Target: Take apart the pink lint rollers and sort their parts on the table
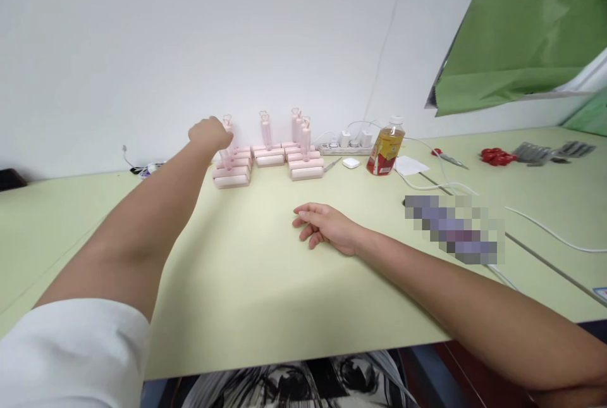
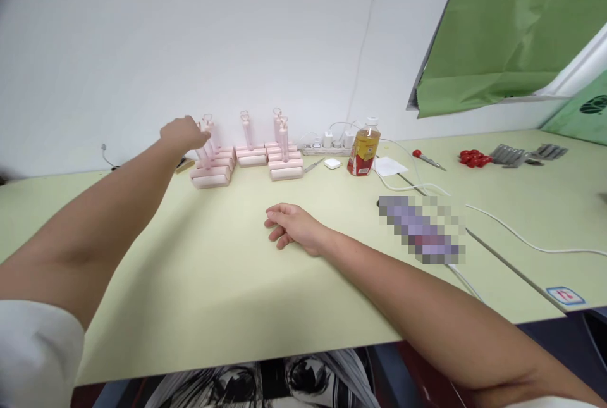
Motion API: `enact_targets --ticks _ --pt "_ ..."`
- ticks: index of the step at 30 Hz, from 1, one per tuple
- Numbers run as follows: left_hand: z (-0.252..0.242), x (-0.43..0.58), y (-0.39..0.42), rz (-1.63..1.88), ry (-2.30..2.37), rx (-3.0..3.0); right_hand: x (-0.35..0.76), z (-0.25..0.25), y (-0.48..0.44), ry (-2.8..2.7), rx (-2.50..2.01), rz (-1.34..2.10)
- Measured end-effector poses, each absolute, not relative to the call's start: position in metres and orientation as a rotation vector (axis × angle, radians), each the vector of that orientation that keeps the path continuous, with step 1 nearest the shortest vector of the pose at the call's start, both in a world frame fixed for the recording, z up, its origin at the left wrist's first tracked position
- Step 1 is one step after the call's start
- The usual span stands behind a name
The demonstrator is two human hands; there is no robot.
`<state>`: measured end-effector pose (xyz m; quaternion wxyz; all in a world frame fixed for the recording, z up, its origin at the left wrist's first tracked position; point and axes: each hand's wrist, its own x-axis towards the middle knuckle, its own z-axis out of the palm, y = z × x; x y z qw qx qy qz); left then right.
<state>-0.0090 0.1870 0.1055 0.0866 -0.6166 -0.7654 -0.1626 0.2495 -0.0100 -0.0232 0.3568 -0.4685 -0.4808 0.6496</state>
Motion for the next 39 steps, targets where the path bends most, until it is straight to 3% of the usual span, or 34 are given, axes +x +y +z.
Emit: enact_targets --ticks 13,20,26,33,39 --pt "0.098 -0.009 0.182 -0.791 -2.176 -1.907 0.253 -0.023 -0.01 -1.252 -1.19 1.698" --pt "0.104 0.034 0.114 -1.36 -1.998 -2.045 0.25 -0.028 -0.008 -1.203 -1.193 1.613" --pt "0.046 0.04 0.063 -2.037 -2.164 -2.446 0.255 -0.032 0.0 -1.395 -1.014 1.08" --pt "0.002 0.0 0.015 -1.502 -1.907 -3.021 0.264 -0.024 0.007 -1.343 -1.013 1.116" --pt "0.013 -0.009 0.013 -1.793 -1.943 -2.725 0.272 -0.025 0.019 -1.26 -1.043 1.105"
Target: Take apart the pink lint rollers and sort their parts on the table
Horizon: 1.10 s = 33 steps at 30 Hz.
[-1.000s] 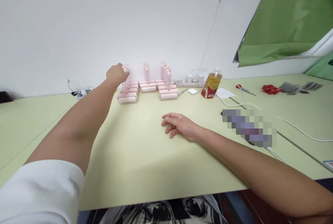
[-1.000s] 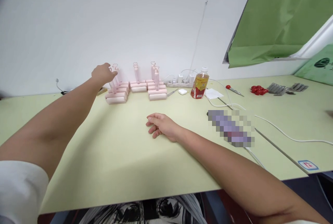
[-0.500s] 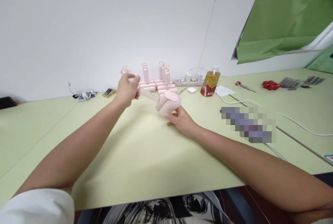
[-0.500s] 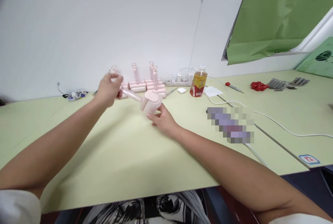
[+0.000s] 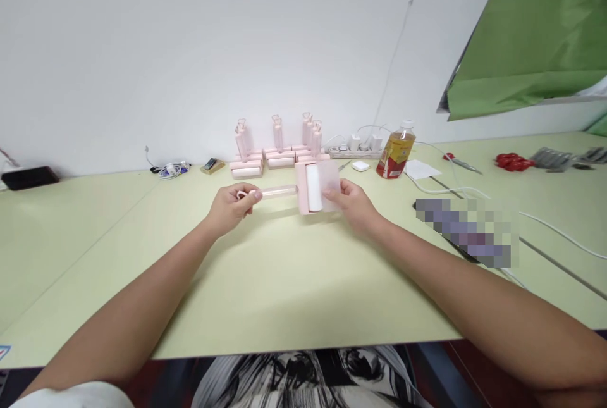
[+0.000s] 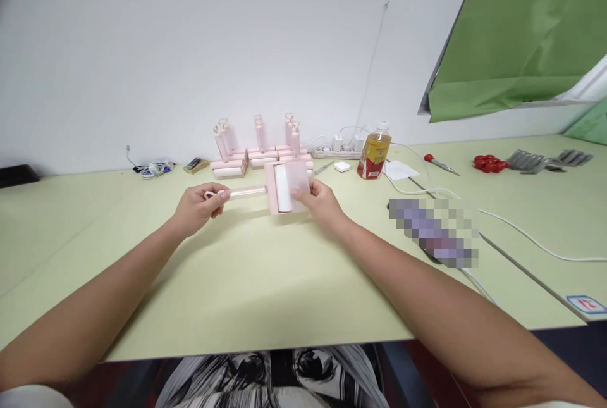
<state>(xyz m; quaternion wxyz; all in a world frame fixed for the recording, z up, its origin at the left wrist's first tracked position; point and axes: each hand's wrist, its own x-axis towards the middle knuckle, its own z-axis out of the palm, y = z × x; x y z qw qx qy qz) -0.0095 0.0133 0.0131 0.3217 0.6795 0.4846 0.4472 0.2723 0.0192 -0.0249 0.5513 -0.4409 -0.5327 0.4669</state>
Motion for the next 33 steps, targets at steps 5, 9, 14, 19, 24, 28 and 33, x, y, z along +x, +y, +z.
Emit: enact_targets --ticks 5,9,14,19,24,28,33 --pt "0.016 -0.016 0.021 1.41 1.218 1.581 0.3 -0.021 0.034 -1.558 -1.349 0.626" --pt "0.014 -0.018 0.025 1.455 1.219 1.487 0.313 -0.029 0.044 -1.913 -1.572 0.191" --pt "0.014 -0.016 0.024 1.419 1.184 1.465 0.309 -0.039 0.049 -2.113 -1.51 0.173" --pt "0.012 -0.004 0.017 1.332 1.06 1.351 0.29 -0.022 0.027 -1.777 -1.175 0.361" --pt "0.0 0.007 0.012 1.072 0.978 1.373 0.266 -0.012 -0.004 -1.551 -0.961 1.04" --pt "-0.005 0.005 0.011 0.912 1.201 1.85 0.257 -0.016 -0.009 -1.58 -1.085 0.915" --pt "0.028 0.021 0.011 0.925 1.055 2.32 0.247 -0.02 -0.014 -1.702 -1.089 0.836"
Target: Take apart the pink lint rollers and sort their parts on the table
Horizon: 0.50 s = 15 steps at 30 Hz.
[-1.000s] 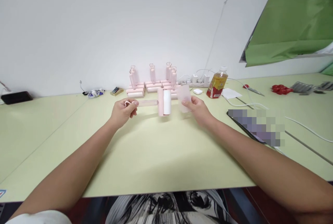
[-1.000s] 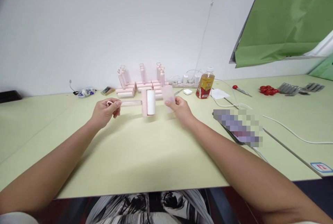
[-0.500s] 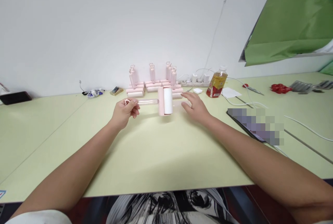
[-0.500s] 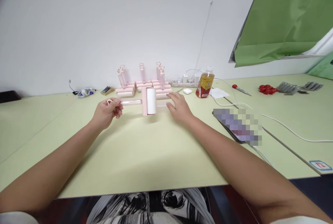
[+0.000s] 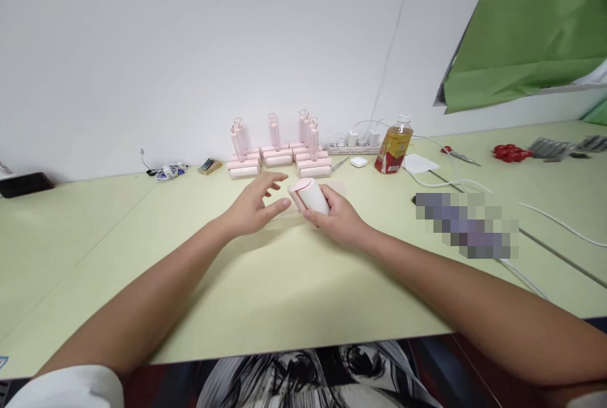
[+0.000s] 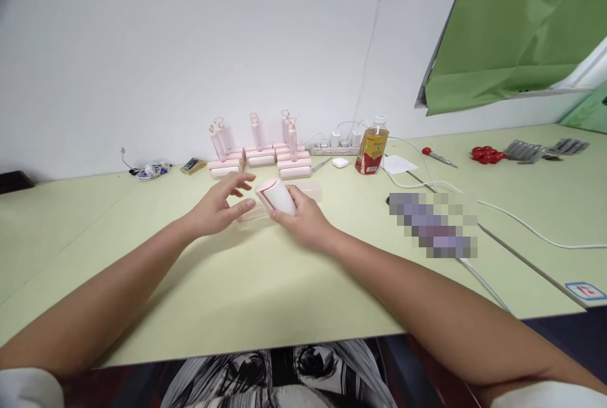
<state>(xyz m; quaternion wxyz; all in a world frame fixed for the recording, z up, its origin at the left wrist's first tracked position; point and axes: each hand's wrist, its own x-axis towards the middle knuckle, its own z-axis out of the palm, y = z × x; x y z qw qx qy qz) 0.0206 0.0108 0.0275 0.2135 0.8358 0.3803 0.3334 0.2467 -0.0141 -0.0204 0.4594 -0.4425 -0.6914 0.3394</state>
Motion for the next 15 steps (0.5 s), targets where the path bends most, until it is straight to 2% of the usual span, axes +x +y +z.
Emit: enact_targets --ticks 5,10,15 --pt "0.071 0.048 0.023 0.612 0.672 2.529 0.245 -0.021 -0.022 -1.788 -1.028 0.815" --pt "0.092 0.06 0.035 0.353 0.697 2.529 0.247 -0.018 -0.025 -1.837 -1.036 0.834" --pt "0.102 0.061 0.04 0.188 0.738 2.534 0.244 -0.014 -0.024 -1.896 -1.023 0.708"
